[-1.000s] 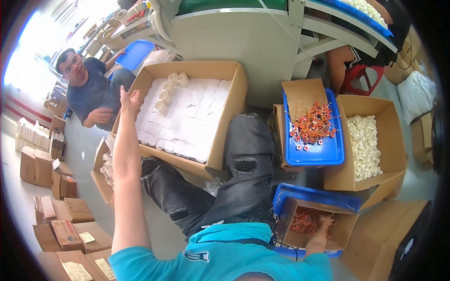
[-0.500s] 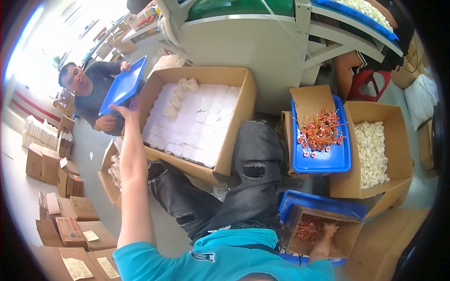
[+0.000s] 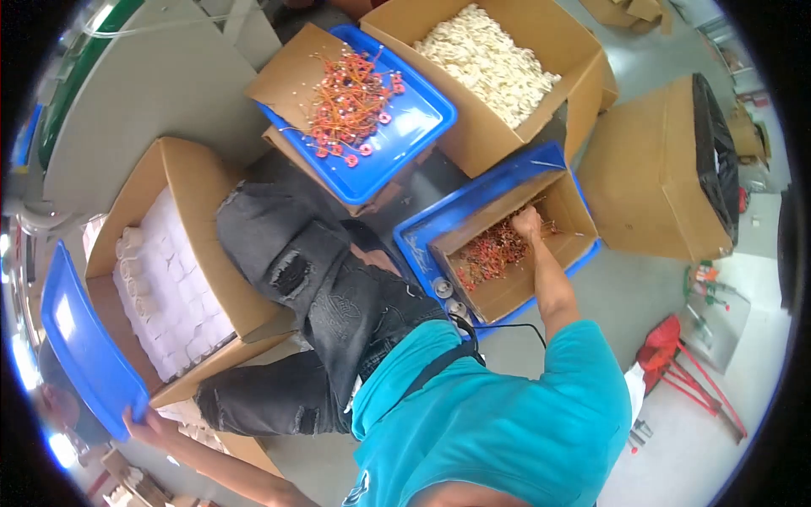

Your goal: The person assembles small electronic components by hand, inserting wired components into plastic housings.

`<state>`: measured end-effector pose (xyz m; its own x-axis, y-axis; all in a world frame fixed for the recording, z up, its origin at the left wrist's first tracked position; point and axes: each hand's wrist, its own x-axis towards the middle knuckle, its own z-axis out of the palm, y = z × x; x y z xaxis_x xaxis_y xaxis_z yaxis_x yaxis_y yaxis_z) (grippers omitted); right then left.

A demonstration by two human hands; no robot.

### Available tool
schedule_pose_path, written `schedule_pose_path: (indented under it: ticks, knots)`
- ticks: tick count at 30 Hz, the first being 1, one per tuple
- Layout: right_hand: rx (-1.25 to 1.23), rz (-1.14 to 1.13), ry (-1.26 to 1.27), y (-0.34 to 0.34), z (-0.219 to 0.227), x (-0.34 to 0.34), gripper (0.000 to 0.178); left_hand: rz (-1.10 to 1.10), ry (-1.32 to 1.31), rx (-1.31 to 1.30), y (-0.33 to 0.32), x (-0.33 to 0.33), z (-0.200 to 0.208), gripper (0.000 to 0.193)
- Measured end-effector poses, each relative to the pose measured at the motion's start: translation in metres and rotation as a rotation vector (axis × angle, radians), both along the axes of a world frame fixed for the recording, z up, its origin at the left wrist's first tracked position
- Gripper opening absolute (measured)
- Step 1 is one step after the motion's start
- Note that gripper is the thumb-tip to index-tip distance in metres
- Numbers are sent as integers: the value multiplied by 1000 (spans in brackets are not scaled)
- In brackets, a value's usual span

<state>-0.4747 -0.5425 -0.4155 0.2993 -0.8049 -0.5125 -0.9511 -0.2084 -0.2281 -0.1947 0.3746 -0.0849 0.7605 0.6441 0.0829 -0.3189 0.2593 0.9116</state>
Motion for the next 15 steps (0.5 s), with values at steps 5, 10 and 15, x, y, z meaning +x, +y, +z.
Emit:
schedule_pose_path:
  ticks: [5, 10, 15]
  knots:
    - [22, -203, -395, 1, 2, -25, 53, -332, 201, -372, -136, -106, 10, 66]
    - [493, -427, -808, 22, 53, -27, 40, -686, 344, -457, -294, -147, -16, 69]
    - [685, -582, -864, 51, 156, -37, 22, -886, 486, -314, -382, -167, -36, 67]
